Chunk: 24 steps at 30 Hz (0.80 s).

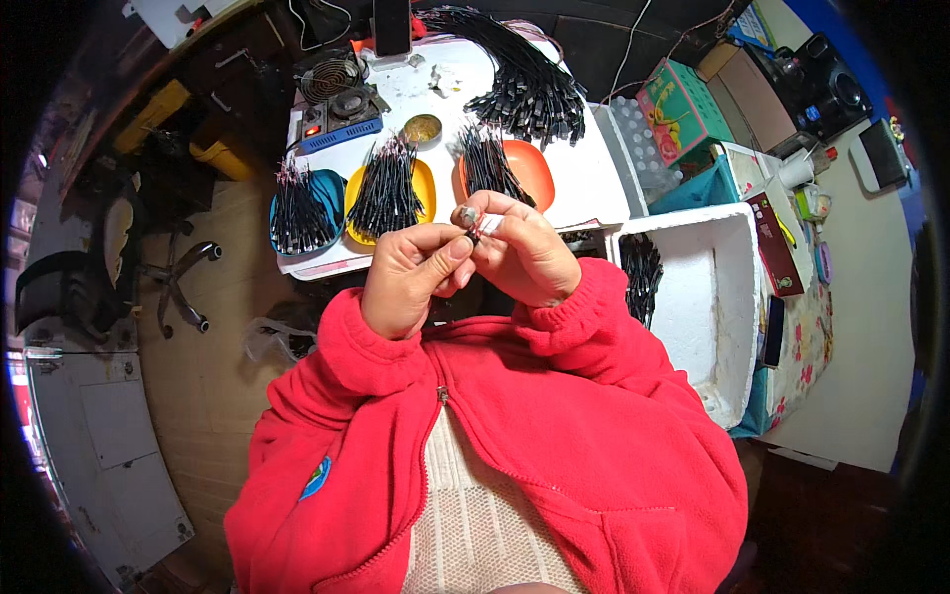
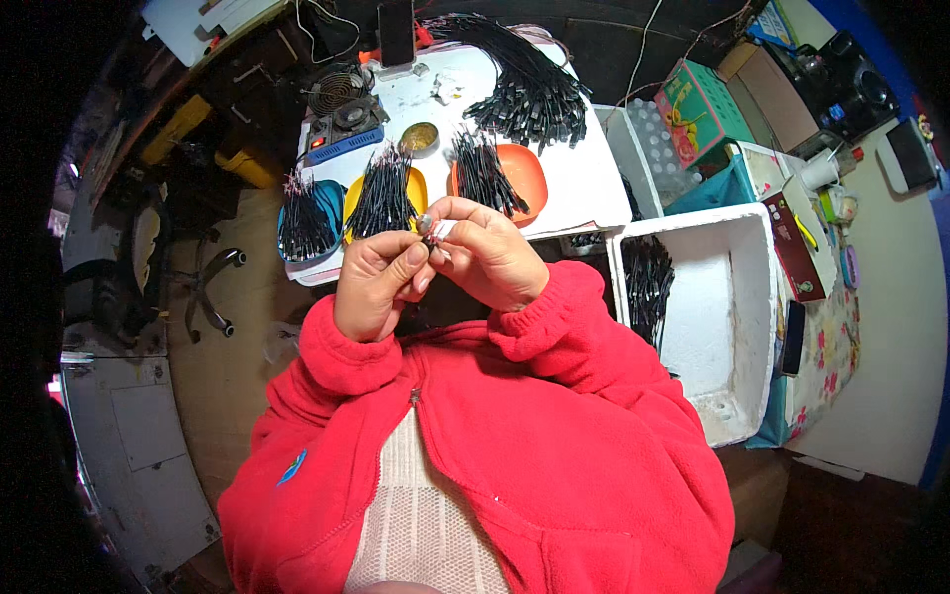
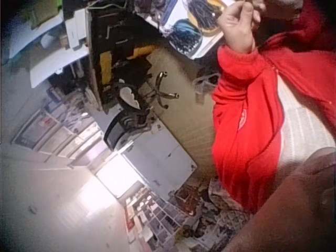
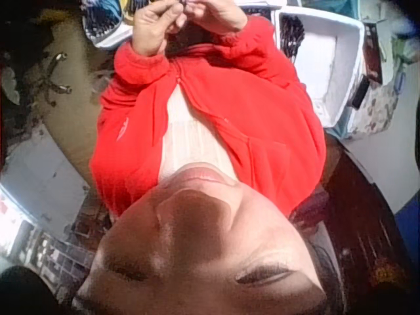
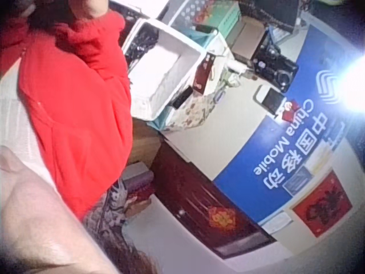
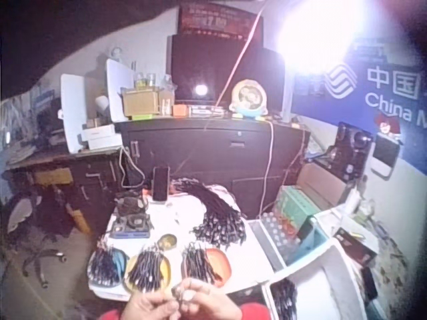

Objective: The person repeatedly picks black wire-like components from trays, strips or adjusts the ends by hand, and places them back into the trays. The process is continuous and repetitive, with no visible tools used.

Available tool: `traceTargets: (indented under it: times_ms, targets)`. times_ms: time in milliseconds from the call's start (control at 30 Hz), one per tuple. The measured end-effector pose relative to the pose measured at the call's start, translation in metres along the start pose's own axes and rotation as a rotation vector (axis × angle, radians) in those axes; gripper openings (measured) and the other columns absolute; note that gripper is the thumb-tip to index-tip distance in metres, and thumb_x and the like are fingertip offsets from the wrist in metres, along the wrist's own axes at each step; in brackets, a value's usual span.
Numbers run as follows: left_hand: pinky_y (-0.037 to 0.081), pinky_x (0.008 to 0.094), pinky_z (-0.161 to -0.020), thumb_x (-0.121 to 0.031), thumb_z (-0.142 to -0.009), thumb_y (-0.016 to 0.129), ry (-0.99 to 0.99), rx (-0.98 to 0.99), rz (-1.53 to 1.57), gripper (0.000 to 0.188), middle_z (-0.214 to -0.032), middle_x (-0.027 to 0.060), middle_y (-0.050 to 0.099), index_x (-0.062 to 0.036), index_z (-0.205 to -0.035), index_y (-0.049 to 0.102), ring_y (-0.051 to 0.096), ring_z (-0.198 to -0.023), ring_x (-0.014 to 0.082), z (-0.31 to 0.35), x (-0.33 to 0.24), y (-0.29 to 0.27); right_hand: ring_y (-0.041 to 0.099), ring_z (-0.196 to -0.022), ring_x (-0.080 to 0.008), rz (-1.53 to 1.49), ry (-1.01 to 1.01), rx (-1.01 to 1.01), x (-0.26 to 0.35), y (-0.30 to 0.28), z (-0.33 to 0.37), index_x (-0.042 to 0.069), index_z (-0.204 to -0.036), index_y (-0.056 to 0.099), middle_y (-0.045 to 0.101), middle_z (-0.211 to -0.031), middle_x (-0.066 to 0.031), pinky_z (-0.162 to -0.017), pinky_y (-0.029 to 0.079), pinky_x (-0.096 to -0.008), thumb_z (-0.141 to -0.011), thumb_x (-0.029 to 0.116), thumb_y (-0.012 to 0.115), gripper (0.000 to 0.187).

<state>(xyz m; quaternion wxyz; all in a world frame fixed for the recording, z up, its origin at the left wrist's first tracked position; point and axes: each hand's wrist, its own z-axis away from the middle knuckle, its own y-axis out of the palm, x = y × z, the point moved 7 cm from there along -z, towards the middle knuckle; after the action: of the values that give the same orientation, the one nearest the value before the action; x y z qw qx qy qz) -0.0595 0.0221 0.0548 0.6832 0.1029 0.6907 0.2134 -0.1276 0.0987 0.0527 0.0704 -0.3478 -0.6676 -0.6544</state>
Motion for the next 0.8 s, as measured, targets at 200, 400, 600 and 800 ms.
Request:
traceTargets:
  times_ms: [200, 400, 600, 800]
  targets:
    - [0.033, 0.0168, -0.051, -0.012, -0.094, 0.059, 0.007, 0.007, -0.064, 0.017, -0.071, 0.0014, 0.061, 0.0027, -0.098, 0.067, 0.047, -0.057, 0.0037, 0.002, 0.000, -0.004, 0.061, -0.089, -0.0206, 0.054, 0.023, -0.034, -0.006, -0.012, -0.001, 0.000, -0.106, 0.051, 0.056, -0.100, -0.0085, -0.073, 0.056, -0.0341, -0.095, 0.014, 0.053, 0.018]
    - [0.032, 0.0158, -0.051, -0.013, -0.095, 0.059, -0.094, 0.051, 0.002, 0.019, -0.073, 0.0028, 0.062, 0.0039, -0.103, 0.065, 0.046, -0.058, 0.0032, 0.002, 0.006, -0.004, 0.055, -0.078, -0.0086, 0.156, 0.058, -0.088, -0.003, -0.014, -0.001, 0.002, -0.109, 0.054, 0.058, -0.095, -0.0029, -0.067, 0.046, -0.0214, -0.094, 0.010, 0.059, 0.018]
    - [0.032, 0.0161, -0.051, -0.012, -0.095, 0.057, -0.150, 0.092, -0.007, 0.020, -0.071, 0.0030, 0.061, 0.0063, -0.100, 0.065, 0.043, -0.057, 0.0030, 0.002, 0.008, -0.004, 0.052, -0.074, -0.0075, 0.234, 0.133, -0.025, 0.000, -0.013, 0.001, 0.002, -0.109, 0.053, 0.057, -0.092, -0.0020, -0.066, 0.043, -0.0204, -0.093, 0.011, 0.060, 0.019]
    - [0.032, 0.0167, -0.051, -0.009, -0.096, 0.056, -0.124, 0.079, -0.012, 0.019, -0.072, 0.0043, 0.062, 0.0065, -0.098, 0.066, 0.042, -0.055, 0.0030, 0.000, 0.006, -0.006, 0.051, -0.074, -0.0068, 0.323, 0.090, -0.110, -0.004, -0.017, 0.000, 0.003, -0.110, 0.052, 0.057, -0.091, -0.0009, -0.064, 0.041, -0.0197, -0.094, 0.011, 0.060, 0.020]
